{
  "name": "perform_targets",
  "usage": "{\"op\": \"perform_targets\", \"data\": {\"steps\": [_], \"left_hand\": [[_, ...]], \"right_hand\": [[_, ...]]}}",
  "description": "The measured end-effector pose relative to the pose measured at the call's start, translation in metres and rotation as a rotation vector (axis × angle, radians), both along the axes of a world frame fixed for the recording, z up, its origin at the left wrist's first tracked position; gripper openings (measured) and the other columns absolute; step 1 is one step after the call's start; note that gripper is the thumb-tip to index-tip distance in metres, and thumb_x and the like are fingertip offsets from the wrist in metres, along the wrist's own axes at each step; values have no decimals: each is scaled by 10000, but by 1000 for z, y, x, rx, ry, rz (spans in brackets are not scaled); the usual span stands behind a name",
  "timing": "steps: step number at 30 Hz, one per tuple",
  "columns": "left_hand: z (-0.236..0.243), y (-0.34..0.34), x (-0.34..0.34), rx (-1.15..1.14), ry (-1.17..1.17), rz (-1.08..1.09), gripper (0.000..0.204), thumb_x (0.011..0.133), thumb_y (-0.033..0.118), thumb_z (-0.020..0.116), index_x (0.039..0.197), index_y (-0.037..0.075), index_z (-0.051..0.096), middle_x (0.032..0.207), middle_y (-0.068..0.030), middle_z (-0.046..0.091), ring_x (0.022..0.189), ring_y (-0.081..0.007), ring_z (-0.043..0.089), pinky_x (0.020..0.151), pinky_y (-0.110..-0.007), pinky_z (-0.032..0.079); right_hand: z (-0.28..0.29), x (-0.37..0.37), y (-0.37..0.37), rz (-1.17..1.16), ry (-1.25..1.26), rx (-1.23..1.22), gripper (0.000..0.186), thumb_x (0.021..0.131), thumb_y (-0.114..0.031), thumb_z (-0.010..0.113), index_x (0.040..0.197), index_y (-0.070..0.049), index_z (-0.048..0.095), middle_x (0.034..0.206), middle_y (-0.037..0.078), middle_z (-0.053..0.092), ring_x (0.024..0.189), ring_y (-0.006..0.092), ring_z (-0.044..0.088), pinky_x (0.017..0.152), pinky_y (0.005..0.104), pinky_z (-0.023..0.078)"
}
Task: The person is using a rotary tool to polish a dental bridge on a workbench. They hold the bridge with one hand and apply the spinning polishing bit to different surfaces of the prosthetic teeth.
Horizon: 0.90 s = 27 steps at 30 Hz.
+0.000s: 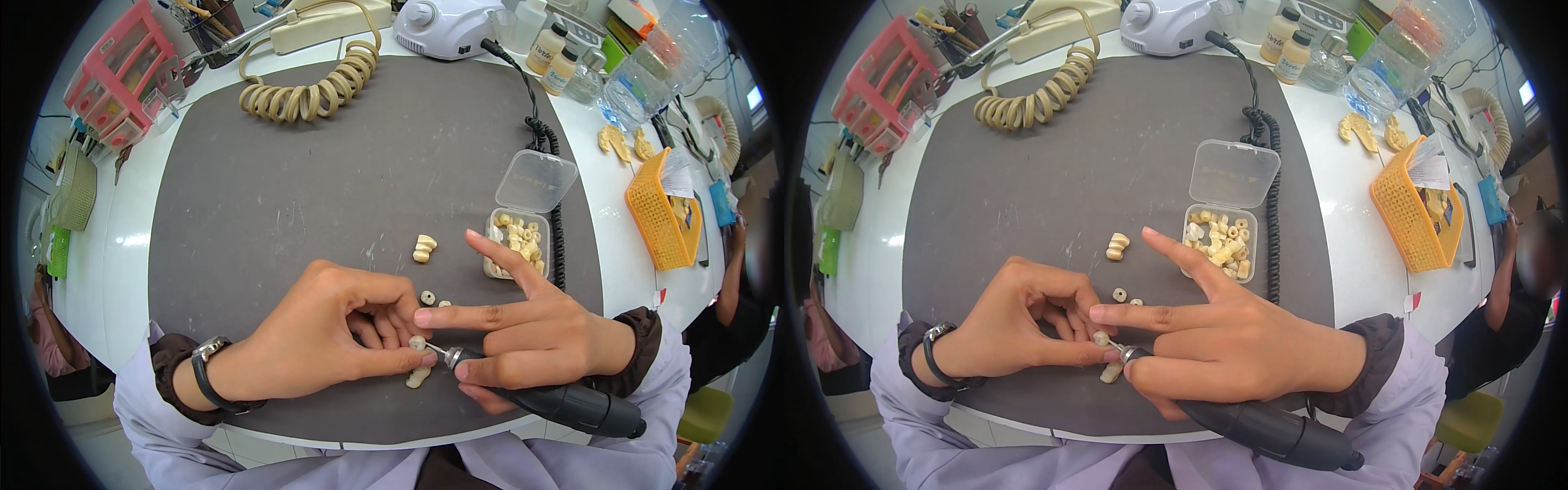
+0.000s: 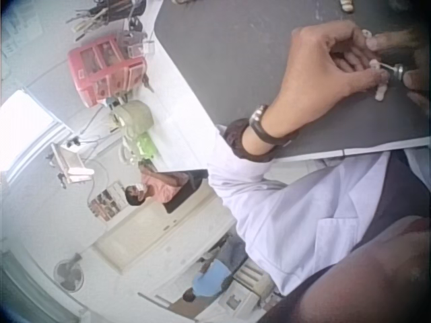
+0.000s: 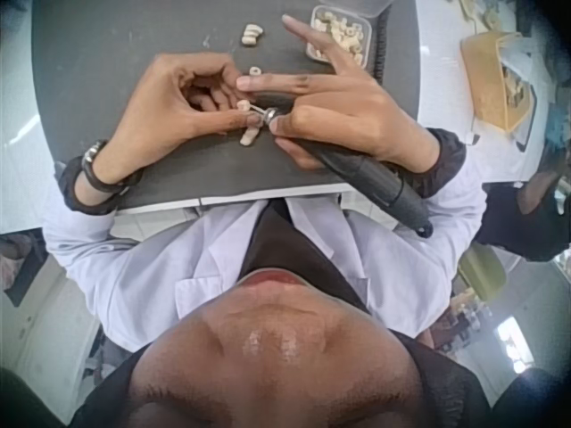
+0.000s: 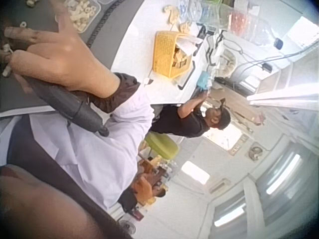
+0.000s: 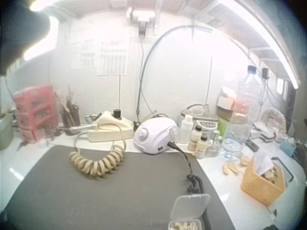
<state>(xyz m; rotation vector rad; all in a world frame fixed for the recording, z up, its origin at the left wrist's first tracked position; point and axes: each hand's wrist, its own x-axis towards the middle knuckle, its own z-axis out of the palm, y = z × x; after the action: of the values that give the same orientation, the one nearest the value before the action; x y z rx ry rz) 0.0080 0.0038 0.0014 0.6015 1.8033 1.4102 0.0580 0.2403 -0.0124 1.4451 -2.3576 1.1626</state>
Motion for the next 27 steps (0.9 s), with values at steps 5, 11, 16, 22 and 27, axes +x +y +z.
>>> {"op": "perform_targets", "data": {"steps": [5, 11, 16, 22, 27], "left_hand": [[0, 0, 1, -3, 31, 3, 155, 765, 22, 810, 828, -33, 679, 744, -53, 686, 685, -76, 673, 594, -178, 548], [0, -1, 2, -8, 84, -8, 135, 763, 19, 805, 817, -24, 690, 736, -40, 679, 675, -69, 661, 591, -185, 544], [0, 0, 1, -9, 95, -18, 129, 763, 13, 802, 814, -23, 690, 738, -41, 673, 677, -71, 657, 593, -191, 541], [1, 0, 2, -18, 83, -18, 125, 767, 9, 797, 817, -27, 689, 743, -43, 671, 676, -73, 655, 596, -194, 538], [0, -1, 2, -14, 79, -22, 124, 768, 7, 796, 823, -27, 690, 744, -44, 671, 680, -73, 656, 593, -194, 538]], "right_hand": [[2, 1, -1, -2, -33, 14, 128, 802, -24, 715, 783, -104, 618, 512, -5, 485, 1089, 275, 672, 1086, 733, 213], [4, 0, 0, 10, -43, 31, 124, 805, -24, 717, 784, -106, 625, 516, -11, 492, 1088, 267, 673, 1086, 734, 212], [1, 1, -1, 5, -26, 17, 121, 809, -30, 717, 782, -106, 627, 520, -17, 493, 1083, 256, 676, 1085, 735, 216], [0, 0, -1, 9, -2, 24, 128, 810, -36, 721, 766, -109, 626, 533, -13, 520, 1080, 246, 678, 1080, 735, 227], [1, 1, -1, 8, -17, 23, 127, 812, -34, 721, 759, -109, 632, 522, -16, 507, 1081, 252, 678, 1078, 733, 234]]}}
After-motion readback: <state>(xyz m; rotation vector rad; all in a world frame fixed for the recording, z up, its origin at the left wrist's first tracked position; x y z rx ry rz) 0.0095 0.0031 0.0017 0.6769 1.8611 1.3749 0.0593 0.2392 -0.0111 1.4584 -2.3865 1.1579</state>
